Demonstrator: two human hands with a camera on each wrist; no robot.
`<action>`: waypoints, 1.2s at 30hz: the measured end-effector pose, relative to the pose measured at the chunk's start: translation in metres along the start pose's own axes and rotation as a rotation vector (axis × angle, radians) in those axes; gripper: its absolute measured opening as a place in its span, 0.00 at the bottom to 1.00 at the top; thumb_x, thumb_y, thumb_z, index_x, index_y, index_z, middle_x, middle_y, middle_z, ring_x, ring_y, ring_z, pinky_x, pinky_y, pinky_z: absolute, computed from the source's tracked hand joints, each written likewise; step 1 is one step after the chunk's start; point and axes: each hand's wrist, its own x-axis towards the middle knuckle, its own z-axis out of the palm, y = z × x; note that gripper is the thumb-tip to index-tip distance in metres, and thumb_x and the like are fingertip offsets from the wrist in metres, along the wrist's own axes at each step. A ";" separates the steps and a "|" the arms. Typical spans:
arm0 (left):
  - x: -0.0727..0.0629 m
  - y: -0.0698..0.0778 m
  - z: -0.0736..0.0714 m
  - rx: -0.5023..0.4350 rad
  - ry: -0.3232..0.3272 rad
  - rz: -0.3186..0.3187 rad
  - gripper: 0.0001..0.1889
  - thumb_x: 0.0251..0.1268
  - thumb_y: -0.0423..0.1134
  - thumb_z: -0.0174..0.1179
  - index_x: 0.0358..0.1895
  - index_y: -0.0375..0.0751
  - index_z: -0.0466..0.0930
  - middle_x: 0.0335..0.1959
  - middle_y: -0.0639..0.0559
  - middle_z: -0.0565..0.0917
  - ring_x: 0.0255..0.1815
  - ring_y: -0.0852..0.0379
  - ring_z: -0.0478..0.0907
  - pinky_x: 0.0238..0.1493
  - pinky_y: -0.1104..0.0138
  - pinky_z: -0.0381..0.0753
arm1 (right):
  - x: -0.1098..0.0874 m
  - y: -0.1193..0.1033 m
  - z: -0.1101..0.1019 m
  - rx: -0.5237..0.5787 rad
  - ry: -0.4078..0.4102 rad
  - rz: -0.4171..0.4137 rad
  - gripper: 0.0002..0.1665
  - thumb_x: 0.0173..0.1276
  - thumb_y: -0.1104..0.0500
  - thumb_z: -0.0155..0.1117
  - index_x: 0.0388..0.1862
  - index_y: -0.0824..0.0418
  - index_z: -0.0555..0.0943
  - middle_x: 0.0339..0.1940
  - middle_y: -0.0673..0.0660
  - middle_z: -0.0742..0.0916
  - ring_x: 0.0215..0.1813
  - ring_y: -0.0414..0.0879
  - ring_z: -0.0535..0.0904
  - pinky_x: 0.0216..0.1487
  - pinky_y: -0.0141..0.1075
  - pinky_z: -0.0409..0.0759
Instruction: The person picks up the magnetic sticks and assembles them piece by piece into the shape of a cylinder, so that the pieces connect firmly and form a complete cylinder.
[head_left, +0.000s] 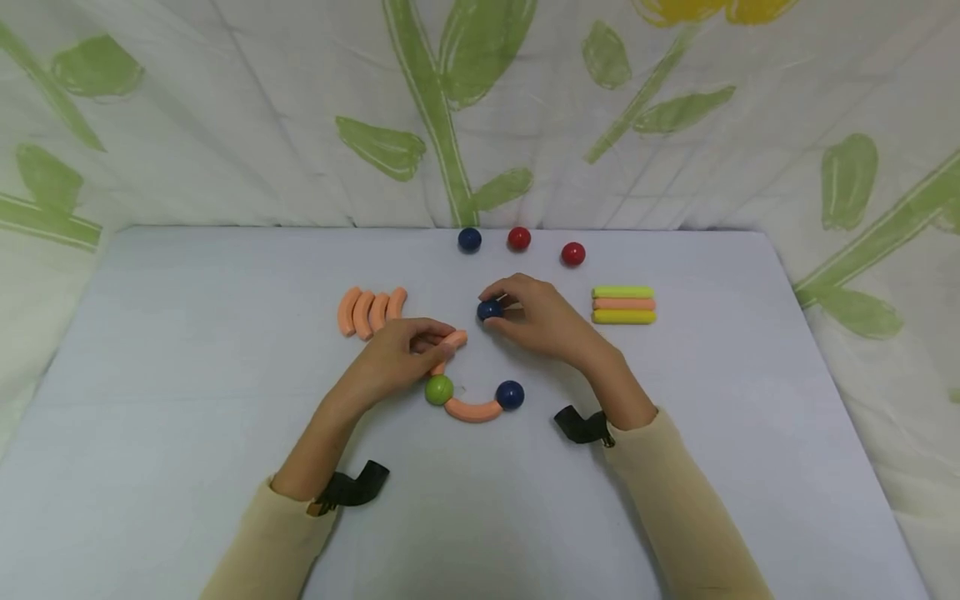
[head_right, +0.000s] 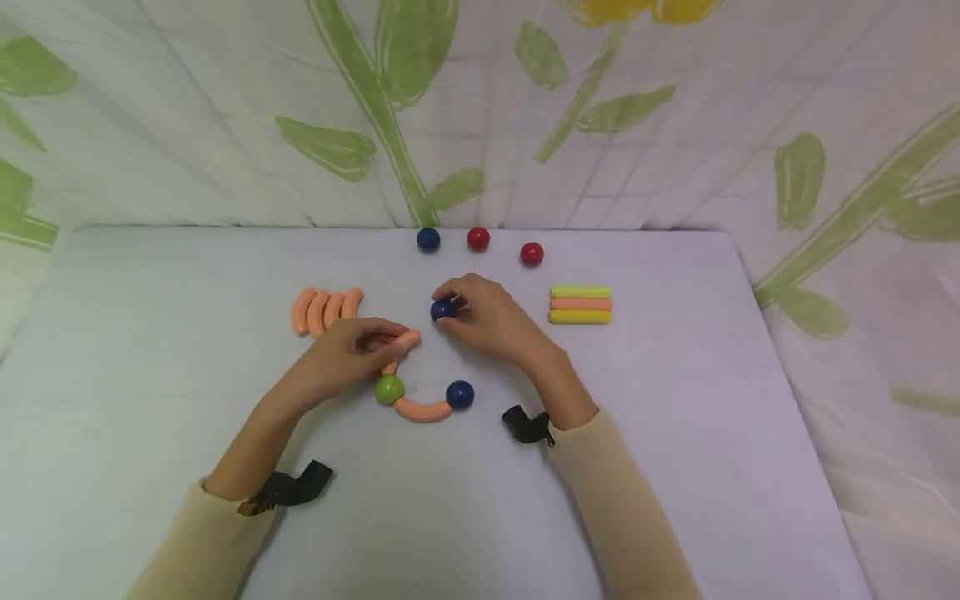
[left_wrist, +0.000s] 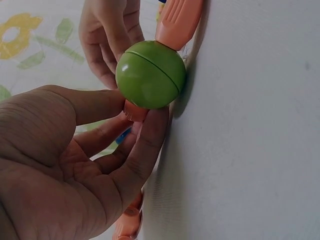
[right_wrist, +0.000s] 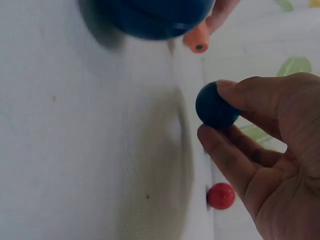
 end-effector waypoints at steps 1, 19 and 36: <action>0.000 0.000 0.000 -0.001 -0.001 0.000 0.18 0.78 0.44 0.64 0.64 0.40 0.84 0.47 0.46 0.91 0.48 0.53 0.86 0.46 0.63 0.81 | -0.003 -0.001 0.001 0.014 -0.004 -0.005 0.19 0.74 0.60 0.71 0.62 0.60 0.83 0.57 0.57 0.87 0.61 0.51 0.87 0.67 0.45 0.84; -0.001 -0.001 -0.001 0.012 -0.001 0.006 0.19 0.78 0.44 0.63 0.64 0.40 0.84 0.48 0.45 0.91 0.48 0.52 0.86 0.45 0.64 0.80 | -0.012 0.003 0.010 0.178 -0.068 -0.007 0.18 0.72 0.63 0.73 0.58 0.61 0.81 0.56 0.58 0.87 0.60 0.50 0.86 0.64 0.44 0.86; 0.001 0.001 0.001 0.012 0.000 0.005 0.18 0.79 0.45 0.63 0.63 0.42 0.85 0.48 0.46 0.91 0.49 0.52 0.86 0.46 0.64 0.80 | -0.013 0.007 0.011 0.222 -0.050 -0.021 0.19 0.72 0.62 0.74 0.60 0.61 0.83 0.58 0.58 0.88 0.60 0.50 0.88 0.60 0.39 0.87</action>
